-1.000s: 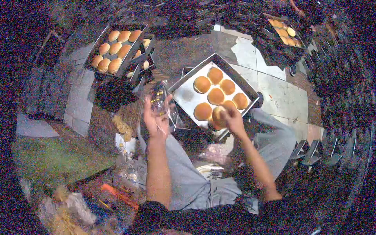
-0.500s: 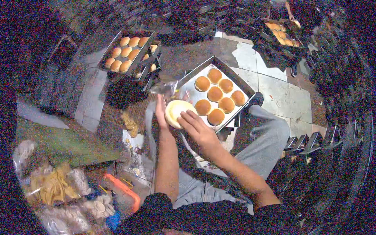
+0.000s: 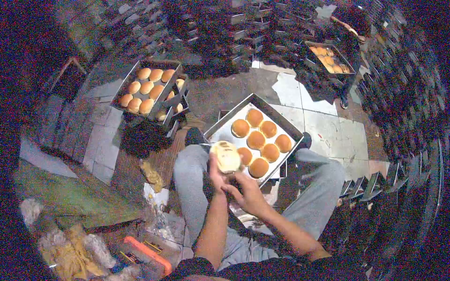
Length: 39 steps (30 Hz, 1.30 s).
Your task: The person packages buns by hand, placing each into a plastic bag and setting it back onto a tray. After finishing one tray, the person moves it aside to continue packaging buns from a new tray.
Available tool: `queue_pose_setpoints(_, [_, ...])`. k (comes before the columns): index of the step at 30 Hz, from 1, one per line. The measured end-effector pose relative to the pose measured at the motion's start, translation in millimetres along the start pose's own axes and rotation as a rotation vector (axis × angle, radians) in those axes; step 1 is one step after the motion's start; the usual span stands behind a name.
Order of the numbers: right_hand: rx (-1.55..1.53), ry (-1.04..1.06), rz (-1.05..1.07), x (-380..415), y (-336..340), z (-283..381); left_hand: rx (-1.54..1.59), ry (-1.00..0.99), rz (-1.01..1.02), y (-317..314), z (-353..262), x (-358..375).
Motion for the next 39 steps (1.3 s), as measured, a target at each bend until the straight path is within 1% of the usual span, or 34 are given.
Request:
queue_pose_setpoints(1, [-0.064, -0.093, 0.026, 4.6, -6.3, -10.1, -0.043, 0.034, -0.056, 9.5, 8.4, -2.7])
queue_pose_setpoints(3, [-0.1, -0.068, 0.29, 13.6, -19.2, -14.6, -0.061, 0.025, -0.003, 15.0, 11.0, -3.7])
queue_pose_setpoints(5, [-0.32, 0.14, 0.807, 53.0, -21.5, 19.3, -0.003, 0.017, -0.026, -16.9, -8.0, 16.9])
queue_pose_setpoints(6, [-0.646, 0.156, 1.126, 79.5, -24.4, 34.4, -0.013, 0.062, -0.014, -40.9, -20.9, 26.6])
queue_pose_setpoints(7, [-0.649, 0.164, 1.127, 79.9, -20.5, 37.7, -0.01, 0.046, -0.032, -47.6, -31.5, 26.6])
queue_pose_setpoints(9, [-0.189, -0.143, 0.4, 32.6, 24.4, -7.6, -0.028, 0.051, -0.018, -65.1, -43.4, 38.2])
queue_pose_setpoints(10, [0.042, -0.104, -0.027, 25.2, 55.0, -10.8, -0.067, 0.077, 0.076, -82.2, -46.7, 55.0])
queue_pose_setpoints(11, [0.033, -0.093, -0.022, 24.0, 51.1, -7.6, -0.072, 0.063, 0.076, -89.8, -48.4, 75.8])
queue_pose_setpoints(13, [-0.05, 0.312, -0.085, 21.5, 59.7, 35.8, -0.307, -0.046, -0.011, -86.3, -52.6, 115.4])
queue_pose_setpoints(14, [-0.105, 0.25, -0.045, 26.4, 50.8, 33.2, -0.491, 0.01, -0.05, -59.8, -54.5, 133.8])
queue_pose_setpoints(15, [-0.208, 0.182, -0.059, 27.3, 41.4, 19.5, -0.677, 0.069, -0.091, -34.5, -69.3, 148.5])
queue_pose_setpoints(17, [-0.328, 0.072, -0.071, 23.0, 31.9, 5.0, -1.346, 0.344, -0.206, -27.8, -109.3, 171.6])
queue_pose_setpoints(18, [-0.334, 0.082, -0.071, 17.3, 26.7, 6.0, -1.723, 0.262, -0.345, -39.9, -133.8, 173.8])
queue_pose_setpoints(19, [-0.343, 0.075, -0.078, 13.2, 22.6, 6.5, -1.725, 0.26, -0.353, -47.4, -133.3, 171.9])
queue_pose_setpoints(20, [-0.35, 0.063, -0.084, 11.3, 21.4, 8.8, -1.758, -0.303, -0.139, -104.1, -144.5, 166.5])
queue_pose_setpoints(21, [-0.349, 0.059, -0.081, 8.2, 22.1, 13.6, -1.699, -0.861, 0.091, -157.0, -150.7, 186.1])
queue_pose_setpoints(22, [-0.281, 0.131, -0.064, 5.0, 24.4, 28.2, -1.591, -0.874, 0.178, -170.9, -147.6, 187.2])
queue_pose_setpoints(23, [-0.213, 0.205, -0.048, 3.1, 28.9, 47.0, -1.59, -0.872, 0.177, -164.8, -149.4, 186.1])
queue_pose_setpoints(24, [-0.082, 0.335, -0.105, 11.3, 46.3, 73.6, -1.535, -0.858, 0.269, -157.8, -149.3, 181.1])
queue_pose_setpoints(25, [0.012, 0.399, -0.148, 21.9, 60.6, 92.0, -1.477, -0.846, 0.36, -153.0, -149.5, 178.0])
queue_pose_setpoints(26, [0.057, 0.431, -0.283, 31.1, 70.7, 88.2, -1.398, -0.793, 0.35, -143.3, -153.2, 179.7])
queue_pose_setpoints(27, [0.099, 0.455, -0.419, 40.0, 78.3, 80.4, -1.398, -0.792, 0.351, -139.7, -155.3, 184.8])
queue_pose_setpoints(28, [0.002, 0.284, -0.291, 24.4, 66.9, 49.3, -1.277, -0.632, 0.174, -121.1, -159.3, 179.6])
queue_pose_setpoints(29, [0.006, 0.285, -0.289, 26.3, 67.2, 36.2, -1.143, -0.477, 0.006, -98.6, -155.9, 173.7])
queue_pose_setpoints(30, [-0.153, 0.091, -0.127, 25.0, 52.1, 3.8, -0.985, -0.491, 0.01, -90.9, -150.5, 170.2])
queue_pose_setpoints(31, [-0.309, -0.1, 0.031, 24.3, 34.2, -12.3, -0.979, -0.495, 0.016, -85.8, -150.1, 169.0])
queue_pose_setpoints(32, [-0.396, -0.086, 0.025, 25.1, 34.3, -5.5, -0.995, -0.507, 0.048, -84.2, -149.8, 167.9])
queue_pose_setpoints(33, [-0.39, -0.089, 0.019, 21.6, 36.1, 0.2, -1.014, -0.51, 0.076, -84.3, -149.5, 167.0])
queue_pose_setpoints(34, [-0.353, -0.149, -0.027, 14.9, 44.1, 1.5, -1.277, -0.735, 0.13, -129.2, -157.7, 178.7])
queue_pose_setpoints(35, [-0.313, -0.209, -0.068, 6.7, 51.4, 2.4, -1.266, -0.73, 0.128, -137.4, -157.3, 167.6])
queue_pose_setpoints(36, [-0.393, -0.311, -0.021, -3.2, 44.1, 2.2, -1.316, -0.761, 0.157, -148.0, -155.0, 160.2])
queue_pose_setpoints(37, [-0.405, -0.286, 0.007, -15.1, 30.1, -7.0, -1.369, -0.788, 0.181, -156.9, -153.5, 154.9])
queue_pose_setpoints(38, [-0.521, -0.358, 0.041, -24.1, 14.8, -21.5, -1.5, -0.787, 0.169, -165.7, -152.4, 149.9])
queue_pose_setpoints(39, [-0.637, -0.427, 0.074, -29.8, -1.3, -35.9, -1.498, -0.778, 0.16, -163.7, -156.4, 154.1])
Point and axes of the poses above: each hand's wrist, its own x-axis away from the middle knuckle, its own y-axis out of the back of the hand, z = x × y, the point moved 10 cm from there along -x, towards the middle knuckle, and after that the axes turned 11 degrees about x, right-handed, at the moved point
